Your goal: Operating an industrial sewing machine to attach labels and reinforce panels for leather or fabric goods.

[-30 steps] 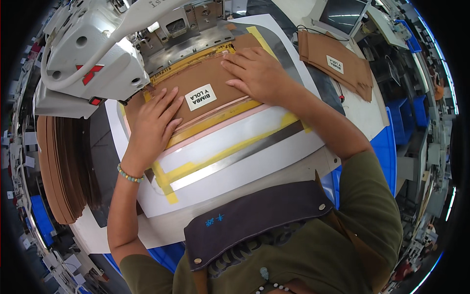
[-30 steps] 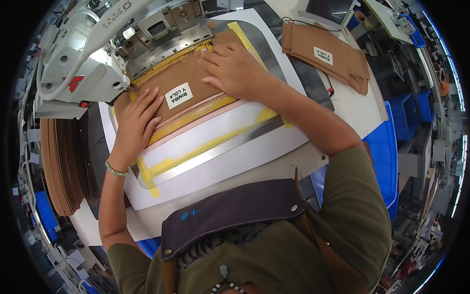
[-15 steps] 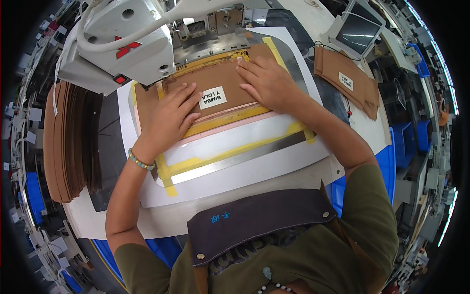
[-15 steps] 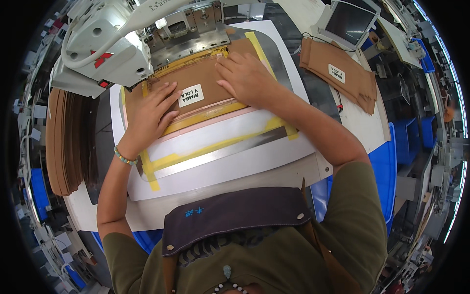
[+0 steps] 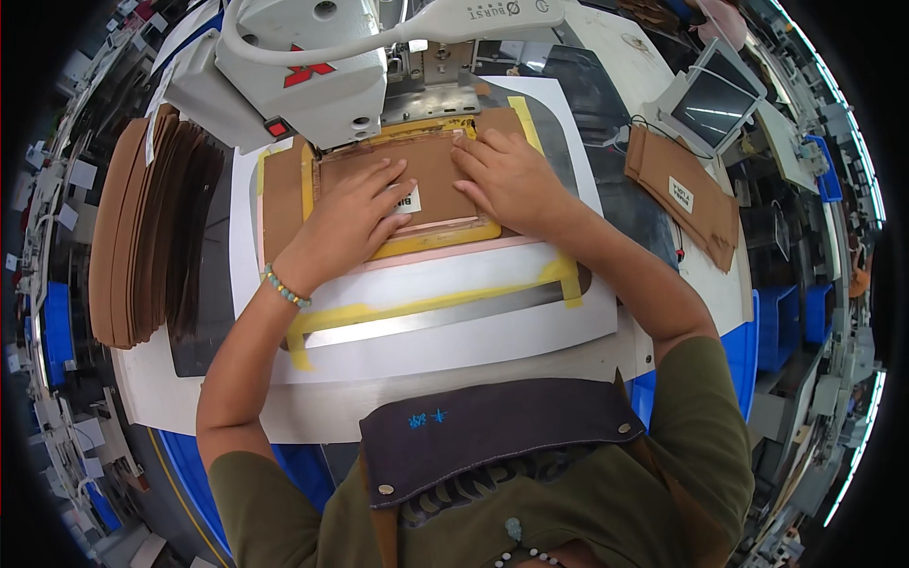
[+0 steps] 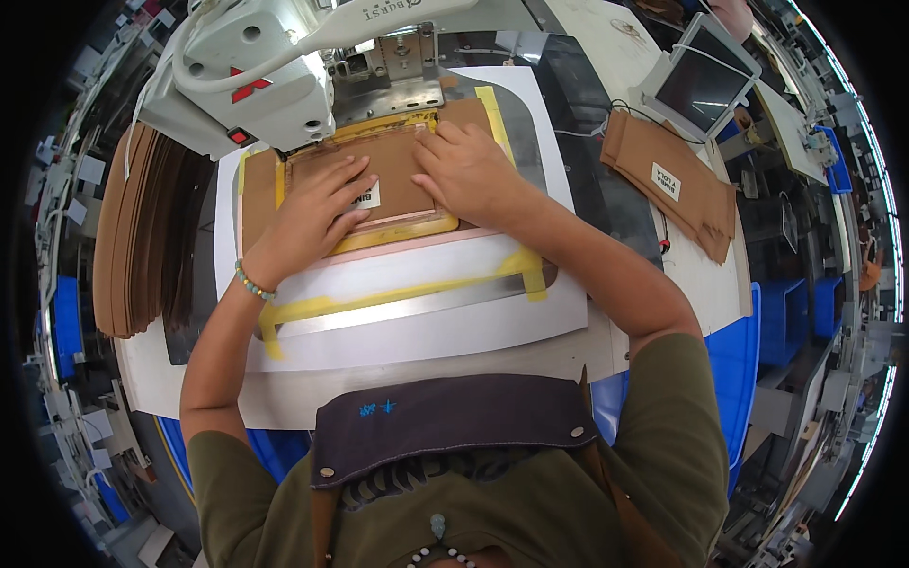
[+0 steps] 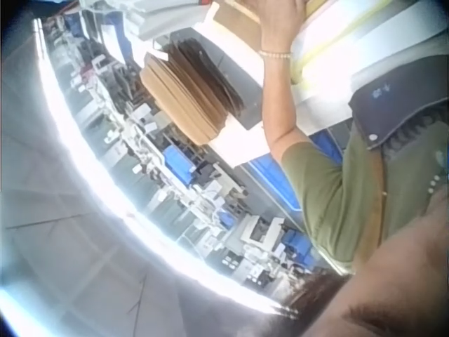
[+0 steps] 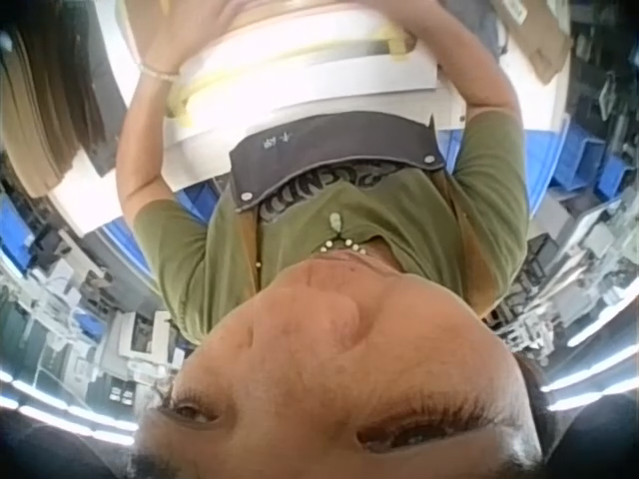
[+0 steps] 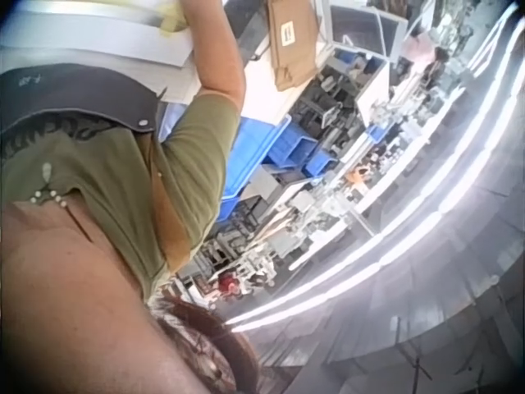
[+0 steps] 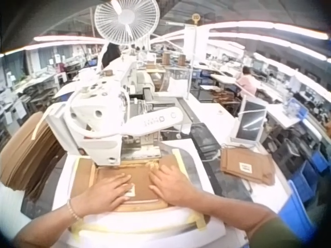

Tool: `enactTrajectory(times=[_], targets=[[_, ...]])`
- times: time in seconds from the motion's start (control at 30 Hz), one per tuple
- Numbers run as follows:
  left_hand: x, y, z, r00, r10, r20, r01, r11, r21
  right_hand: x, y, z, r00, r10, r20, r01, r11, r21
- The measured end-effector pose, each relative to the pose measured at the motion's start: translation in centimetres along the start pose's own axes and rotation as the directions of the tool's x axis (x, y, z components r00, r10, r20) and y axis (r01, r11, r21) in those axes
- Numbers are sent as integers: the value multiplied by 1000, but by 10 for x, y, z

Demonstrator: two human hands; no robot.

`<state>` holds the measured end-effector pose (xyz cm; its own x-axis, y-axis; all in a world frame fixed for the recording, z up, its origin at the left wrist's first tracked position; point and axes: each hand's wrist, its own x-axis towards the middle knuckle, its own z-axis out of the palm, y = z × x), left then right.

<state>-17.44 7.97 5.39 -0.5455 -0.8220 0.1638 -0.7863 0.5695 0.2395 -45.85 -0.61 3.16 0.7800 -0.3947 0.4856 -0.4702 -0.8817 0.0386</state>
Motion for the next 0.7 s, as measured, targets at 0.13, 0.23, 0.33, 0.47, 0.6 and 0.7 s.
enactTrajectory(times=[0.13,0.23,0.33,0.47,0.6,0.7], targets=[[9,6,-3,1000,5,-4,-6,1000,-19,3,1,-1,1000,-16,1,16,1000,-4],[16,13,-3,1000,-5,4,5,1000,-29,3,4,0,999,-34,-25,34,999,0],[18,13,6,1000,0,-31,-2,999,-53,6,3,1,999,-43,-10,43,999,-13],[18,10,8,999,-6,-31,4,999,-53,14,-4,6,997,-36,62,35,999,22],[16,10,6,999,-8,-51,6,999,-38,20,-10,15,997,-66,-27,66,998,-11],[11,6,5,997,-12,-70,9,999,-44,29,-16,24,998,-68,-16,68,998,15]])
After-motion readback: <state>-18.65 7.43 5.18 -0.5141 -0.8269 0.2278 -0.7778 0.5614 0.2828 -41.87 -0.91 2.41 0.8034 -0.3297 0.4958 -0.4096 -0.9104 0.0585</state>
